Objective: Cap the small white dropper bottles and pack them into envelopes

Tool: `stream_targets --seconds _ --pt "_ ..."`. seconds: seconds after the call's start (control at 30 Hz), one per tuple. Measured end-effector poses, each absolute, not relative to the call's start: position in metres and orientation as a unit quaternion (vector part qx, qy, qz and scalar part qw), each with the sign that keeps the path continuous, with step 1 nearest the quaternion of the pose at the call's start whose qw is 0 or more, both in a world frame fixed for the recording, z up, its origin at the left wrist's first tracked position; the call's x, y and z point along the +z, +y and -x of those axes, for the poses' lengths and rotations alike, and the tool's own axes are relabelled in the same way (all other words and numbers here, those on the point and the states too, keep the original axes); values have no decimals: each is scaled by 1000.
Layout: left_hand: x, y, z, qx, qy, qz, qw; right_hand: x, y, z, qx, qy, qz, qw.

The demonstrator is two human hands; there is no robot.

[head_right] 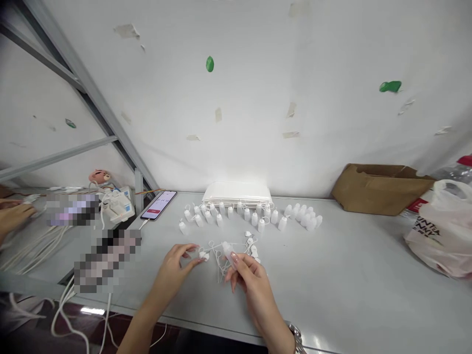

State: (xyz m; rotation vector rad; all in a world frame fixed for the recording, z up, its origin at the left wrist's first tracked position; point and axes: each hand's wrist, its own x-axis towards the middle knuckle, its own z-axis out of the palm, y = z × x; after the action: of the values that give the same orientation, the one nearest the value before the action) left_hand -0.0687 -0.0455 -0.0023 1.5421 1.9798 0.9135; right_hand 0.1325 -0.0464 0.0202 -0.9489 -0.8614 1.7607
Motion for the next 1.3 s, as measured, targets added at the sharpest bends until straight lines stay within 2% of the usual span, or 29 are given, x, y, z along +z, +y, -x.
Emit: stream_targets --seconds 0.3,0.57,0.87,1.1,1.2,1.3 --pt "-21 -34 55 274 720 -607 195 18 -50 -132 692 -403 395 449" --pt "-23 -28 58 290 711 -615 180 13 -49 -131 686 -416 398 445" --pt "-25 -29 71 436 685 -553 187 10 -48 -130 679 -422 408 441" --pt "-20 -31 66 472 682 -525 190 9 -47 -128 676 -437 409 430" --pt "-11 -37 57 534 671 -447 255 9 -47 -127 668 -455 414 419" --pt "-3 -42 42 611 583 -323 428 6 -49 -121 672 -478 405 395"
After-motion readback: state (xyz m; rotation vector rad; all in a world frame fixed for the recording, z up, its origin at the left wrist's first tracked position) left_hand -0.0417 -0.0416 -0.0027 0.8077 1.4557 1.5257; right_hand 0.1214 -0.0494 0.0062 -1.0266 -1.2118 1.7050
